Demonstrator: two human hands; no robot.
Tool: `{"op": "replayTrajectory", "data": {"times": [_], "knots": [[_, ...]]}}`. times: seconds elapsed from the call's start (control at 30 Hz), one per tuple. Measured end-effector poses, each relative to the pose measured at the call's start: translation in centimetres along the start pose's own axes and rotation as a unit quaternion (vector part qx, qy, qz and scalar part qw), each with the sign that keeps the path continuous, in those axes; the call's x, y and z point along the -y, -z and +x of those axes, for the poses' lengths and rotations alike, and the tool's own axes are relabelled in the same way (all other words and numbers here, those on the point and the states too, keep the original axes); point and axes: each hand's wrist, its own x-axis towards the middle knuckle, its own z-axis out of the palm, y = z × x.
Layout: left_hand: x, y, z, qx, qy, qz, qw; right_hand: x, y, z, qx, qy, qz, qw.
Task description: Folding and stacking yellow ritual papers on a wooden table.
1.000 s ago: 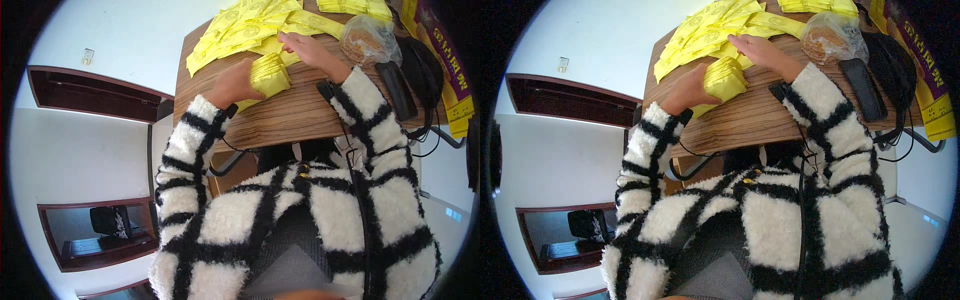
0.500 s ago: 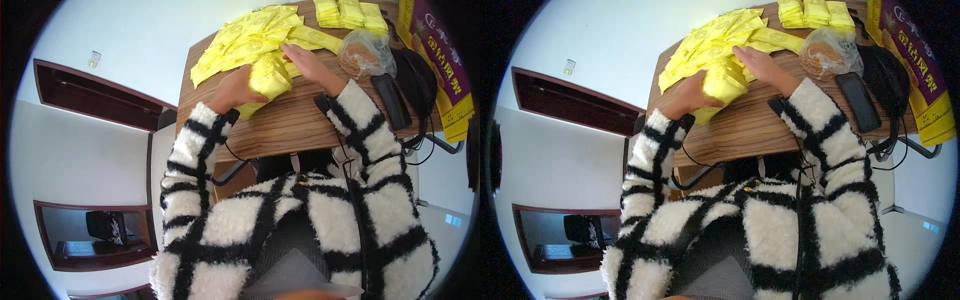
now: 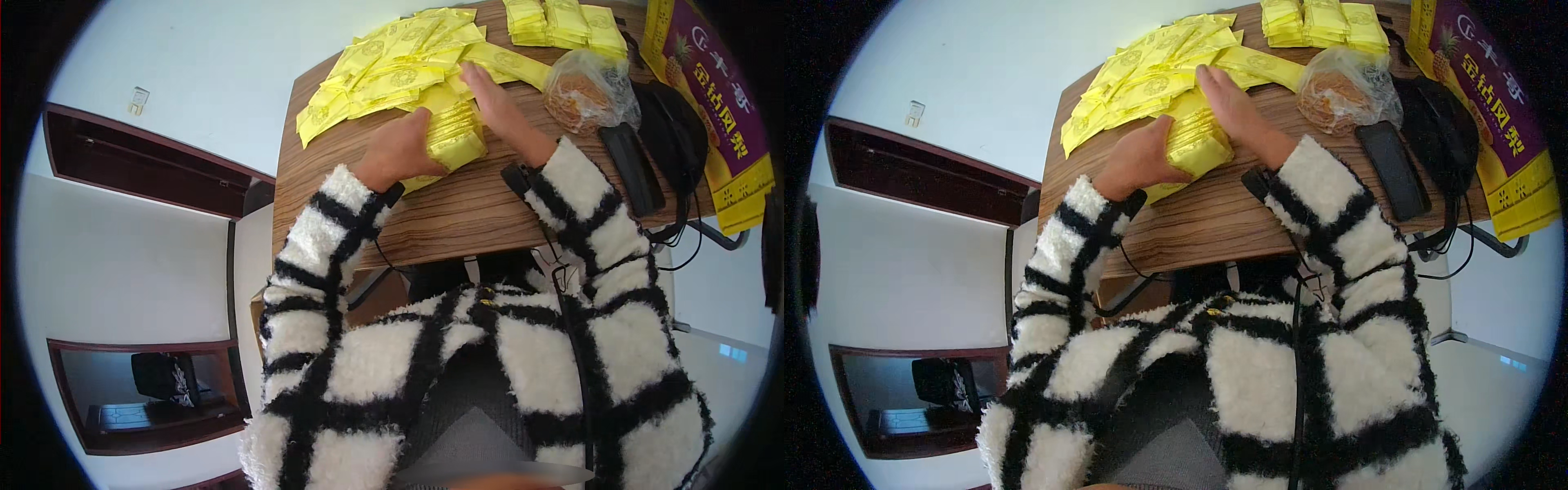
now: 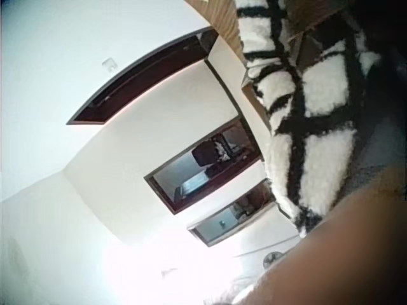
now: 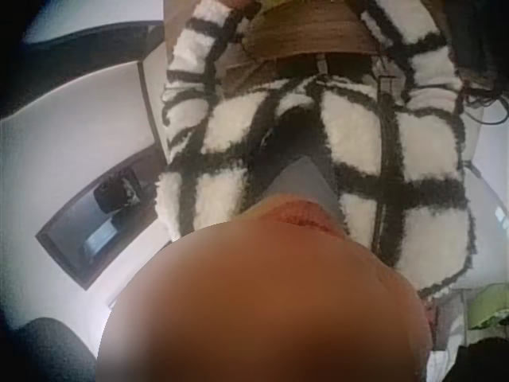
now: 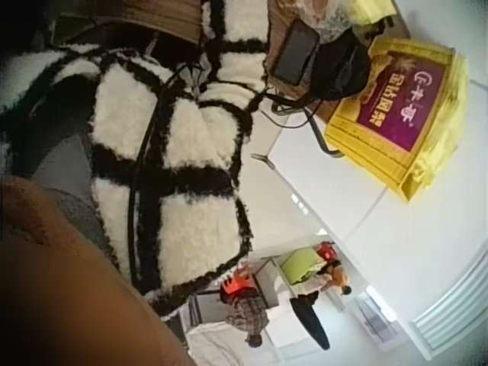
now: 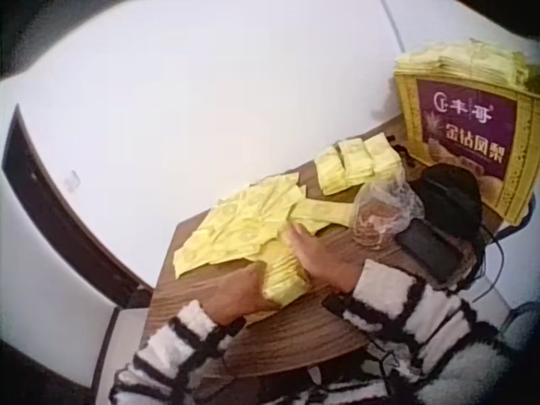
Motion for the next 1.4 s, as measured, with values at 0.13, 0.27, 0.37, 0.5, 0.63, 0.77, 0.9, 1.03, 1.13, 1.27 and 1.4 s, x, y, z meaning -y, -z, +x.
{"op": "replayTrajectory", "data": {"times": [0.13,0.27,0.37,0.5,0.63,0.77,0.9,1.03,1.13,1.27,1.4], "knots": [[-0.2,-0.2,1.1,-0.004,-0.022,0.002,1.000,-5.7,0.8,2.0,-0.059,0.145,-0.126,0.980],[0.0,-0.1,1.0,0.038,0.003,0.022,0.999,-6.1,-2.0,1.2,0.062,-0.026,0.103,0.992],[-0.1,-0.3,1.1,0.004,-0.016,0.033,0.999,-5.2,-1.1,2.2,0.066,-0.080,0.155,0.982],[-0.7,0.0,1.3,0.054,0.015,0.034,0.998,-4.1,-1.5,1.0,0.069,-0.100,0.171,0.978],[0.0,-0.2,0.9,0.048,0.029,0.038,0.998,0.0,-0.9,-0.2,0.047,-0.127,0.174,0.975],[2.0,1.1,0.5,-0.089,-0.034,-0.069,0.993,-1.1,0.2,0.7,-0.059,-0.140,0.133,0.979],[2.8,1.9,-0.4,0.017,-0.018,-0.592,0.806,-1.8,0.7,0.6,-0.101,-0.113,0.155,0.976],[4.4,-1.2,-1.3,-0.034,0.012,-0.793,0.608,0.0,-0.3,0.2,-0.013,-0.061,0.173,0.983],[4.5,-2.8,-1.2,-0.034,-0.013,-0.821,0.570,1.6,-0.7,-0.4,0.038,-0.039,0.159,0.986],[4.1,-3.8,-0.2,-0.014,-0.043,-0.864,0.501,2.3,-1.2,-0.7,0.058,-0.017,0.132,0.989],[3.2,-3.9,-0.2,0.000,-0.082,-0.873,0.480,2.6,-1.3,-1.2,0.063,0.008,0.114,0.991]]}}
